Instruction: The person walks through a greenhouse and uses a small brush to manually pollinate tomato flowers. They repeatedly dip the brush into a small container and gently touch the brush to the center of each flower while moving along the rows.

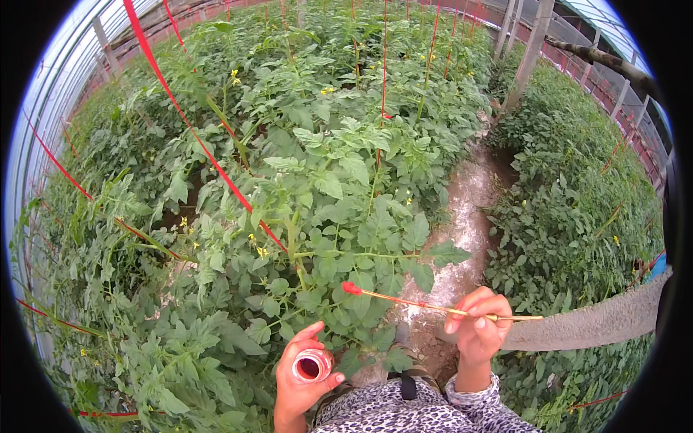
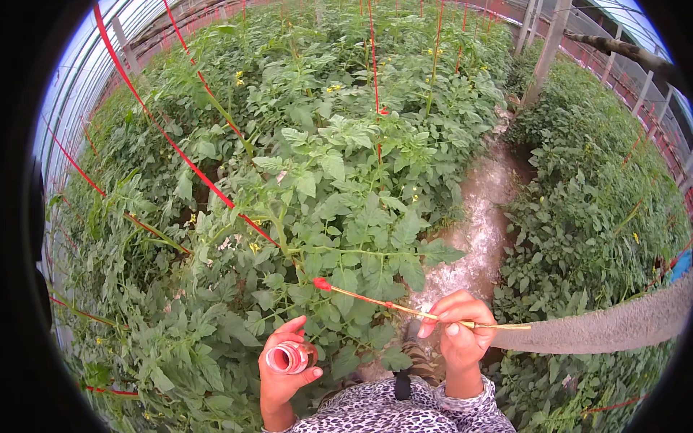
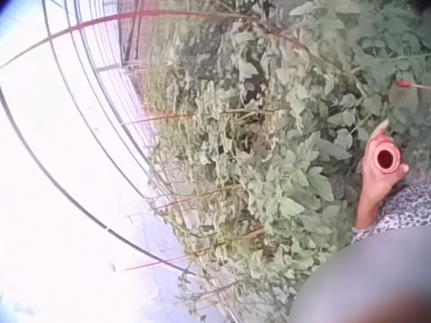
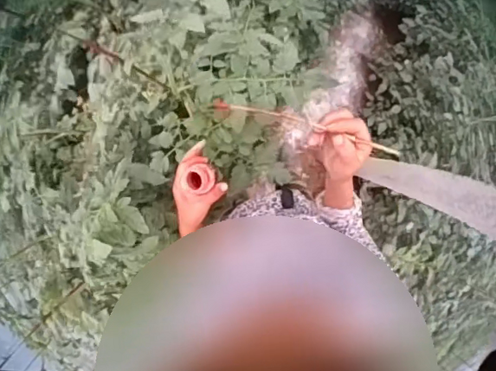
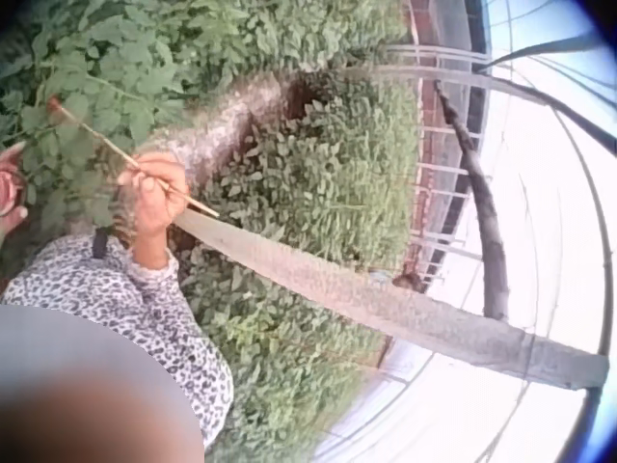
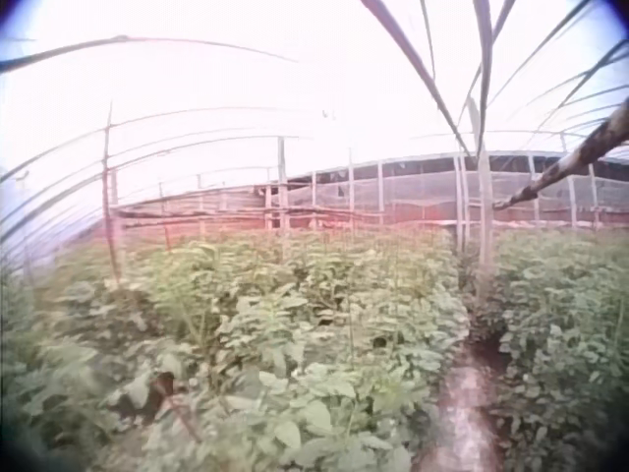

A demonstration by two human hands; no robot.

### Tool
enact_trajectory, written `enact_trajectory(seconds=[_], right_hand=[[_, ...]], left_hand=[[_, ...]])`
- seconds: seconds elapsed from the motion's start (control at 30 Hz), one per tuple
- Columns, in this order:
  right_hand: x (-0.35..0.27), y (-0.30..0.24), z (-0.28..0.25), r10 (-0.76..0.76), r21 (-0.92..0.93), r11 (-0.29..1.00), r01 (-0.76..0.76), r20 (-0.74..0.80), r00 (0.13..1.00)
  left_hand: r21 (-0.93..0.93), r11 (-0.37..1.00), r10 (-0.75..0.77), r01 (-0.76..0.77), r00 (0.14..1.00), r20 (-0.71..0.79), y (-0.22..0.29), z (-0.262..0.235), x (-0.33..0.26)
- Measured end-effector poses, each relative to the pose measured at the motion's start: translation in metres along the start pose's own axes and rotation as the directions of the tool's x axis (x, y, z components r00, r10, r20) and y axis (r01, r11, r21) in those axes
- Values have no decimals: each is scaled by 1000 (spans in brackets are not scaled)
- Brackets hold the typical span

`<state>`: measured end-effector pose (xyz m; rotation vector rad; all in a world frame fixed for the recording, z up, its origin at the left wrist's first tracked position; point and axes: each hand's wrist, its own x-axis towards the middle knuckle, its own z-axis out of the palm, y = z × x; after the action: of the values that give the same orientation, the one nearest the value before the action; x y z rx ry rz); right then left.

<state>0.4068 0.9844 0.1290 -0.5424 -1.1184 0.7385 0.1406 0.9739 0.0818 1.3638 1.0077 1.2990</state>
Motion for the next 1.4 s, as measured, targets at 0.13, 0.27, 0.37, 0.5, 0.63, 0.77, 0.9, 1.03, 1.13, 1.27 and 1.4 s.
enact_trajectory(seconds=[0.13, 0.27, 0.37, 0.5, 0.63, 0.77, 0.9, 1.03, 1.13, 1.27, 1.4], right_hand=[[28, 5, -53, 25, 131, 991, 2, -204, 979], [59, 9, -121, -40, 126, 989, 83, -314, 949], [87, 8, -180, -115, 78, 985, 154, -366, 923], [127, 8, -254, -135, 123, 971, 204, -425, 895], [159, 27, -298, 12, 30, 1000, 0, -406, 914], [161, 87, -321, 329, -29, 933, -359, -340, 881], [145, 162, -317, 480, -97, 851, -516, -253, 840], [138, 215, -307, 468, -342, 797, -498, -171, 867], [140, 244, -305, 402, -483, 784, -391, -84, 912], [145, 269, -301, 412, -512, 775, -371, -37, 910], [162, 283, -297, 441, -621, 715, -322, 43, 896]], left_hand=[[-110, 994, 22, -9, 993, 115, 7, 40, 25], [-126, 992, 30, 13, 942, 335, -6, 93, 57], [-11, 993, 106, -114, 883, 458, -5, 144, 94], [44, 995, 56, -92, 853, 518, -9, 210, 131], [25, 1000, -8, -4, 894, 448, -21, 256, 155], [115, 993, -43, -10, 892, 449, -27, 279, 177], [129, 991, -77, 21, 894, 442, -40, 291, 197], [172, 985, -101, 22, 879, 466, -57, 301, 217], [150, 985, -149, 86, 864, 481, -56, 307, 232], [166, 983, -141, 71, 879, 455, -62, 302, 251], [168, 984, -126, 61, 903, 412, -66, 290, 269]])
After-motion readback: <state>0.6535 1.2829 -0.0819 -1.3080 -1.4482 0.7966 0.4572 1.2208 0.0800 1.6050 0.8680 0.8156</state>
